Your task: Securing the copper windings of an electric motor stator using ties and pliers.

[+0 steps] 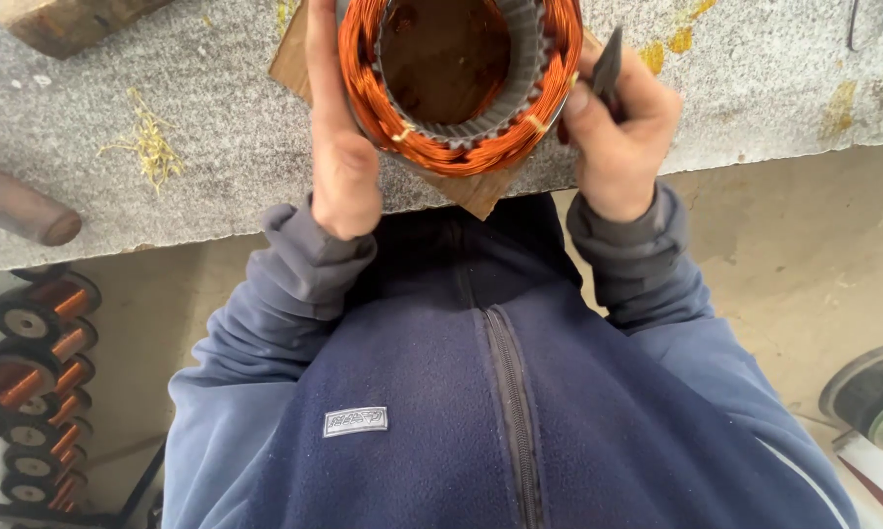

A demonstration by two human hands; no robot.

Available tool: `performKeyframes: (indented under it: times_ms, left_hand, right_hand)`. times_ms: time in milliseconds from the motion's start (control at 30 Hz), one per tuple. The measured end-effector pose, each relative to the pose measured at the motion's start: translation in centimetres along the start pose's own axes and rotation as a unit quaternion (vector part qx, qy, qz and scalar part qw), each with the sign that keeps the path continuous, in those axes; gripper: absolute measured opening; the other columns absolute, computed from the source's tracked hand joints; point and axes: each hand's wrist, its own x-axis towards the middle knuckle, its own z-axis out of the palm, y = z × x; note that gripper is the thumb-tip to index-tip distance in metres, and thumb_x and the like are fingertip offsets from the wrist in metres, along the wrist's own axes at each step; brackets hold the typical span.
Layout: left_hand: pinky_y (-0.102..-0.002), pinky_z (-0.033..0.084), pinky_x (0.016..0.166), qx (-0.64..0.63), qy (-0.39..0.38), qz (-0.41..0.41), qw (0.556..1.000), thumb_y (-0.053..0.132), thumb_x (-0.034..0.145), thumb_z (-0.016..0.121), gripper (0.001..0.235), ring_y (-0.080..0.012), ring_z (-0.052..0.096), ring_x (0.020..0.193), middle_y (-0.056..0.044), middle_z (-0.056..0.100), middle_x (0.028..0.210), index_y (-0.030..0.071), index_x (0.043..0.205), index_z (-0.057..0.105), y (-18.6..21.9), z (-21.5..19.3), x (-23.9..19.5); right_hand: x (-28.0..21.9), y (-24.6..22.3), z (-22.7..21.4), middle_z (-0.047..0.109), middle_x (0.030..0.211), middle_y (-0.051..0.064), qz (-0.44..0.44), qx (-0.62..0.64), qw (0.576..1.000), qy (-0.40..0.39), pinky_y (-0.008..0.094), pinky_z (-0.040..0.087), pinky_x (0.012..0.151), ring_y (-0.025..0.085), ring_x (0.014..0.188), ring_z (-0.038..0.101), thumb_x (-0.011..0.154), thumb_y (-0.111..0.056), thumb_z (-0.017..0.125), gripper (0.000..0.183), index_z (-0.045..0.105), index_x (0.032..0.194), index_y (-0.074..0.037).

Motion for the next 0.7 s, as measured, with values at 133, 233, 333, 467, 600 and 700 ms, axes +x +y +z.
performKeyframes:
  times_ms: [133, 233, 333, 467, 600, 700]
  left_hand:
    - [-0.032, 0.019, 0.132, -0.008, -0.025, -0.021, 0.999, 0.084, 0.096, 0.035, 0.111, -0.0202, 0.023, 0.157, -0.012, 0.022, 0.172, 0.001, 0.165, 0.01, 0.5, -1.8, 1.9]
    - [-0.031, 0.023, 0.131, -0.033, -0.06, -0.028, 0.997, 0.081, 0.101, 0.029, 0.102, -0.0213, 0.031, 0.154, -0.012, 0.034, 0.168, 0.0, 0.163, 0.023, 0.3, -2.9, 3.7]
    - [-0.033, 0.028, 0.128, -0.051, -0.073, -0.046, 0.995, 0.076, 0.106, 0.029, 0.096, -0.024, 0.039, 0.152, -0.015, 0.043, 0.162, -0.002, 0.161, 0.035, 0.7, -3.0, 4.4]
    - [-0.033, 0.037, 0.121, -0.001, -0.033, -0.037, 0.999, 0.065, 0.109, 0.04, 0.078, -0.0238, 0.051, 0.14, -0.013, 0.054, 0.15, 0.0, 0.15, 0.046, 3.3, -2.1, 3.6]
    - [-0.045, 0.039, 0.123, 0.167, -0.017, 0.136, 0.976, 0.033, 0.099, 0.069, 0.047, -0.0298, 0.053, 0.14, -0.015, 0.056, 0.141, 0.003, 0.133, 0.056, 6.2, -2.4, 2.1]
    - [-0.058, 0.034, 0.123, 0.358, -0.086, 0.245, 0.897, 0.021, 0.091, 0.082, 0.038, -0.0351, 0.053, 0.138, -0.016, 0.062, 0.14, 0.006, 0.125, 0.072, 7.0, -2.3, 0.4]
  right_hand:
    - [-3.4, -0.6, 1.4, 0.065, 0.084, 0.001, 0.017, -0.043, 0.998, 0.038, 0.022, 0.043, 0.058, 0.006, 0.065, 0.056, 0.11, -0.016, 0.069, 0.03, 0.068, 0.128, 0.007]
    - [-5.5, -0.6, 2.2, 0.065, 0.093, 0.005, -0.011, -0.129, 0.991, 0.033, 0.024, 0.049, 0.067, 0.012, 0.073, 0.065, 0.112, -0.013, 0.067, 0.022, 0.066, 0.119, 0.008]
    - [-6.5, -0.1, 2.0, 0.065, 0.121, 0.012, 0.004, -0.074, 0.997, 0.017, 0.026, 0.055, 0.075, 0.017, 0.081, 0.069, 0.109, -0.013, 0.066, 0.027, 0.064, 0.123, 0.009]
    - [-7.2, 0.3, -0.9, 0.068, 0.112, 0.012, 0.059, -0.059, 0.995, -0.047, 0.028, 0.056, 0.082, 0.017, 0.089, 0.071, 0.108, -0.012, 0.065, 0.022, 0.064, 0.119, 0.008]
    - [-7.6, -1.6, -1.9, 0.07, 0.116, 0.01, 0.182, -0.072, 0.942, -0.272, 0.032, 0.053, 0.091, 0.017, 0.102, 0.066, 0.098, -0.014, 0.063, 0.029, 0.065, 0.123, 0.002]
    - [-9.9, -0.1, -1.2, 0.07, 0.128, 0.013, 0.115, 0.0, 0.884, -0.453, 0.036, 0.051, 0.107, 0.023, 0.123, 0.066, 0.104, -0.014, 0.061, 0.032, 0.064, 0.132, 0.002]
